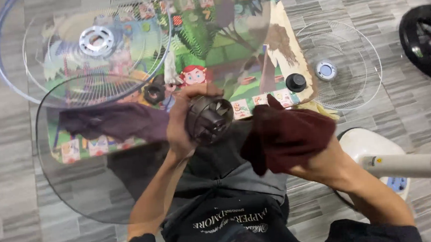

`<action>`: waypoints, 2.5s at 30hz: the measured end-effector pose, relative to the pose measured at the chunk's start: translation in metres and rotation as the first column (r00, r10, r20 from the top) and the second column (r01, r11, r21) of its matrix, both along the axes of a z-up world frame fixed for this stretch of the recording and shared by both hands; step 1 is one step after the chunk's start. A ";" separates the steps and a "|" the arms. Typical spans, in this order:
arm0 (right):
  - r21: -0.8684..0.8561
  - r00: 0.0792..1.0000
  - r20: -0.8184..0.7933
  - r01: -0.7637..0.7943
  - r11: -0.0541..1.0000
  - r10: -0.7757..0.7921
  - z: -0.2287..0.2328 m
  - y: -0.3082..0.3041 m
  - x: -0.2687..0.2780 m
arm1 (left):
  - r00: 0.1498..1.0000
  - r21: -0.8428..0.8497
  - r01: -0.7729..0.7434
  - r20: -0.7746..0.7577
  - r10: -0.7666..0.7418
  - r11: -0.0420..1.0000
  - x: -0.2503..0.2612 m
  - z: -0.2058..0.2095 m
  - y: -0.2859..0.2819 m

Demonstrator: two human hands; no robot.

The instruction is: Cleaning a fan blade assembly using a cloth and a small brush

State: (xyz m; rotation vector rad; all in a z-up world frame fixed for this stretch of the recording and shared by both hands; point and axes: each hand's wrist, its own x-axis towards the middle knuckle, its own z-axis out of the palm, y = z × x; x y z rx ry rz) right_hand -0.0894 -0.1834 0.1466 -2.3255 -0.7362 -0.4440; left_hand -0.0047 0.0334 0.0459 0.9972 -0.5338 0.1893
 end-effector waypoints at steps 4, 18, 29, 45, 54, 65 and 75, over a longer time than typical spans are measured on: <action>-0.195 0.978 0.201 -0.008 0.981 0.048 0.010 0.027 0.007 | 0.998 0.043 0.055 0.038 -0.056 0.998 -0.001 0.002 0.002; -0.407 0.986 0.166 0.052 0.912 0.018 0.010 0.047 0.019 | 0.958 0.288 -0.190 0.266 0.112 0.938 -0.002 0.012 0.008; 0.288 0.891 -0.356 -0.183 0.940 0.282 -0.033 0.001 0.030 | 0.960 0.176 -0.075 0.277 0.024 0.982 -0.001 0.015 0.012; -0.764 0.929 0.365 0.264 0.588 0.058 0.009 0.034 0.056 | 0.895 -0.187 0.238 -0.339 -0.290 0.953 0.015 0.011 0.014; -0.587 0.962 0.264 0.104 0.803 0.068 0.028 0.051 0.051 | 0.925 -0.103 0.101 -0.356 -0.132 0.990 0.020 0.013 0.009; -0.066 0.948 -0.242 -0.228 0.971 0.206 0.018 0.010 0.063 | 0.925 -0.082 0.206 -0.308 -0.221 0.975 0.012 0.022 0.003; -0.686 0.999 -0.039 -0.019 0.728 -0.011 0.040 0.030 0.055 | 0.927 0.115 0.186 -0.350 -0.135 0.976 0.015 0.024 -0.009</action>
